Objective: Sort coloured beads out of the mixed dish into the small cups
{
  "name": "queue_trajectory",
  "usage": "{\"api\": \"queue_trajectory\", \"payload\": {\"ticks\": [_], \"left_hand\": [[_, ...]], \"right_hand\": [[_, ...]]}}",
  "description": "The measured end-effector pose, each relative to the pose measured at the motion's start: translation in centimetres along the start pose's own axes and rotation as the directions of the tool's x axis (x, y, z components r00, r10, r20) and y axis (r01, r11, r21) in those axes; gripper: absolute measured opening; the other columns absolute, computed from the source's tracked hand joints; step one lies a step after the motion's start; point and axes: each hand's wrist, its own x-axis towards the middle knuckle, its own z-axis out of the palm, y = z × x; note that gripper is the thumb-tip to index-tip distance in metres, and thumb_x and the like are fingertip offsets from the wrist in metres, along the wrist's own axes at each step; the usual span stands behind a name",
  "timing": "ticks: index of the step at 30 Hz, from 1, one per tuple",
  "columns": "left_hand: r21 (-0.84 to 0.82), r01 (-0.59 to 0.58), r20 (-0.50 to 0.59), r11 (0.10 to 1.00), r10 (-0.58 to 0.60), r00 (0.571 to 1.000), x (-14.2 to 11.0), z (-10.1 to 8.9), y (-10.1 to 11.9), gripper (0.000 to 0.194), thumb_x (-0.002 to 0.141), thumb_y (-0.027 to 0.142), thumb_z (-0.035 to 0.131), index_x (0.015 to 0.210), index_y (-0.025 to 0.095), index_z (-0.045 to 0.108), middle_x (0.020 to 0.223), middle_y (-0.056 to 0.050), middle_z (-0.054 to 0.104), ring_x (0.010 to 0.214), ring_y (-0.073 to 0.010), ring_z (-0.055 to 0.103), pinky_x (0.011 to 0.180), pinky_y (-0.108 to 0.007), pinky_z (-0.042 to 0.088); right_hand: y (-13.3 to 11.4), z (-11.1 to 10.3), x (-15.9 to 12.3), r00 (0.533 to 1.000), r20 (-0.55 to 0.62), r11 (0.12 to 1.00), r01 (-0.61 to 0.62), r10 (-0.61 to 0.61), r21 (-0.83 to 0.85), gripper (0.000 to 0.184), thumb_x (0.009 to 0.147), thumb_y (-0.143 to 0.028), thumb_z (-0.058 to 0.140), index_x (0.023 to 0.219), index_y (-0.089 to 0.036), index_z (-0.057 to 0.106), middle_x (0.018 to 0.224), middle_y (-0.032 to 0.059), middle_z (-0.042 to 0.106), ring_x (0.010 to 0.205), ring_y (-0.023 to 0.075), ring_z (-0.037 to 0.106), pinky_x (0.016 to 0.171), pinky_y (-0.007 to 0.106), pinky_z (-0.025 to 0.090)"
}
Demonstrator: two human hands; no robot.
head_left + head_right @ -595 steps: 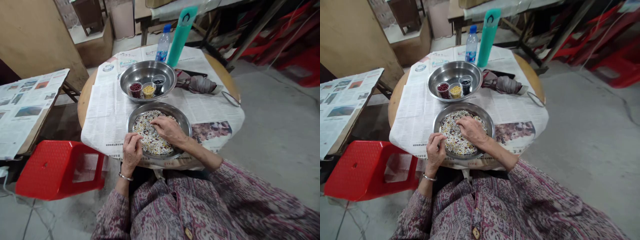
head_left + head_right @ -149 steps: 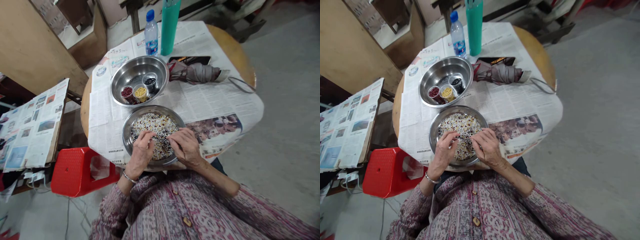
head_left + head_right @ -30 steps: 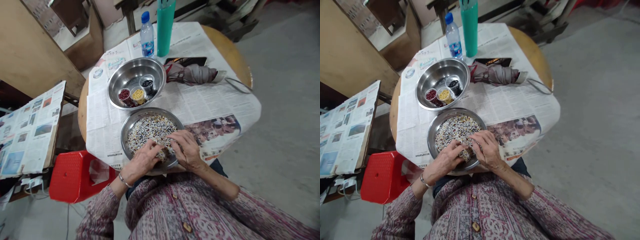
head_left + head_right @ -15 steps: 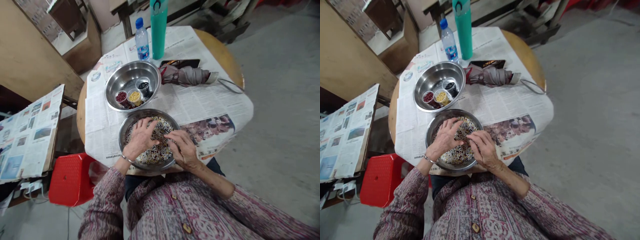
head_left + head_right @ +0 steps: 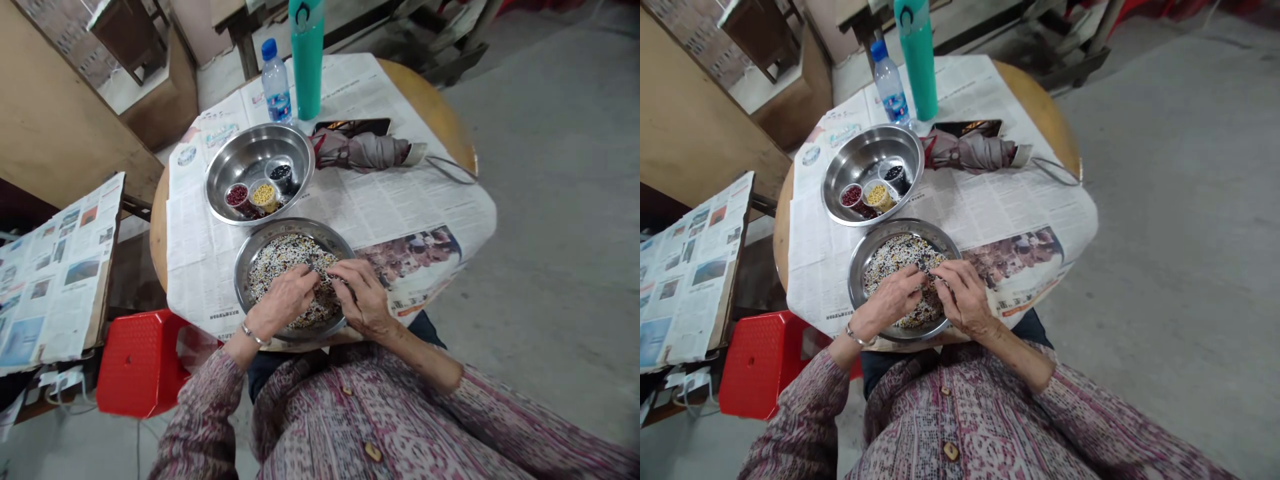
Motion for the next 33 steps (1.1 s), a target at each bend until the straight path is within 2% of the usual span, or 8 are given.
{"api": "queue_trajectory", "payload": {"ticks": [6, 10, 12, 15, 17, 23, 29, 33], "left_hand": [[0.096, 0.151, 0.024, 0.984, -0.154, 0.988, -5.2, -1.2, -0.1, 0.012, 0.101, 0.015, 0.047, 0.102, 0.020, 0.058, 0.106, -0.004, 0.061, 0.101, -0.0192, 0.061, 0.091, -0.034, 0.055], [0.110, 0.222, -0.064, 0.969, -0.216, 0.974, -5.6, -1.4, -0.4, 0.012, 0.103, 0.023, 0.049, 0.097, 0.020, 0.059, 0.104, -0.005, 0.062, 0.104, -0.0207, 0.061, 0.096, -0.037, 0.054], [0.104, 0.204, -0.126, 0.973, -0.191, 0.973, -4.7, -1.4, -0.4, 0.009, 0.099, 0.025, 0.057, 0.107, 0.021, 0.060, 0.117, -0.006, 0.061, 0.112, -0.0228, 0.058, 0.100, -0.040, 0.053], [0.121, 0.122, -0.161, 0.985, -0.102, 0.982, -2.7, -1.3, -0.5, 0.053, 0.088, 0.033, 0.075, 0.133, 0.023, 0.050, 0.147, -0.011, 0.046, 0.134, -0.0308, 0.046, 0.110, -0.049, 0.046], [0.136, 0.079, -0.130, 0.987, -0.061, 0.990, -1.4, -0.9, -0.5, 0.071, 0.080, 0.040, 0.082, 0.140, 0.025, 0.046, 0.153, -0.012, 0.039, 0.139, -0.0360, 0.039, 0.110, -0.054, 0.044], [0.076, 0.017, -0.007, 0.997, -0.016, 1.000, 0.3, 0.7, -0.2, 0.019, 0.094, 0.010, 0.054, 0.110, 0.019, 0.060, 0.117, -0.007, 0.057, 0.111, -0.0215, 0.056, 0.106, -0.041, 0.050], [0.107, 0.029, 0.085, 0.994, -0.038, 0.996, -2.6, -0.8, 1.2, 0.020, 0.102, 0.009, 0.041, 0.105, 0.018, 0.059, 0.112, -0.006, 0.058, 0.102, -0.0185, 0.057, 0.091, -0.032, 0.054], [0.093, 0.023, 0.149, 0.995, -0.036, 0.988, -5.0, -2.1, 1.3, 0.016, 0.103, 0.015, 0.043, 0.103, 0.017, 0.059, 0.111, -0.006, 0.059, 0.103, -0.0190, 0.057, 0.097, -0.035, 0.052]], "right_hand": [[0.1, -0.1, -0.1, 1.000, 0.012, 1.000, 0.006, -0.006, 0.005, 0.032, 0.093, -0.012, 0.056, 0.122, -0.024, 0.065, 0.106, 0.0094, 0.068, 0.100, 0.0246, 0.064, 0.091, 0.043, 0.053], [0.1, -0.2, -0.1, 1.000, 0.030, 1.000, 0.003, -0.003, 0.000, 0.032, 0.093, -0.012, 0.056, 0.121, -0.025, 0.066, 0.106, 0.0089, 0.068, 0.100, 0.0251, 0.064, 0.091, 0.044, 0.053], [0.1, -0.2, -0.1, 0.999, 0.038, 1.000, 0.005, -0.005, -0.004, 0.032, 0.093, -0.013, 0.056, 0.121, -0.024, 0.066, 0.106, 0.0091, 0.068, 0.100, 0.0251, 0.064, 0.091, 0.044, 0.053], [0.1, -0.2, -0.1, 0.999, 0.038, 1.000, 0.006, -0.006, -0.011, 0.031, 0.093, -0.013, 0.056, 0.121, -0.025, 0.066, 0.106, 0.0087, 0.068, 0.099, 0.0250, 0.064, 0.091, 0.044, 0.053], [0.1, -0.2, -0.1, 0.999, 0.038, 1.000, 0.008, -0.007, -0.020, 0.032, 0.094, -0.012, 0.055, 0.121, -0.025, 0.065, 0.106, 0.0088, 0.067, 0.100, 0.0249, 0.063, 0.091, 0.044, 0.053], [0.1, -0.1, 0.0, 0.999, 0.041, 0.999, 0.027, -0.025, -0.040, 0.029, 0.094, -0.012, 0.055, 0.119, -0.023, 0.065, 0.106, 0.0094, 0.067, 0.100, 0.0249, 0.063, 0.091, 0.043, 0.053], [0.0, -0.2, 0.1, 0.999, 0.035, 0.999, 0.033, -0.032, -0.037, 0.030, 0.093, -0.010, 0.057, 0.119, -0.022, 0.065, 0.104, 0.0094, 0.068, 0.099, 0.0245, 0.063, 0.090, 0.042, 0.053], [-0.1, -0.2, 0.1, 0.999, 0.041, 0.999, 0.033, -0.031, -0.034, 0.030, 0.093, -0.010, 0.057, 0.119, -0.023, 0.065, 0.104, 0.0090, 0.068, 0.098, 0.0245, 0.063, 0.090, 0.042, 0.052]]}}
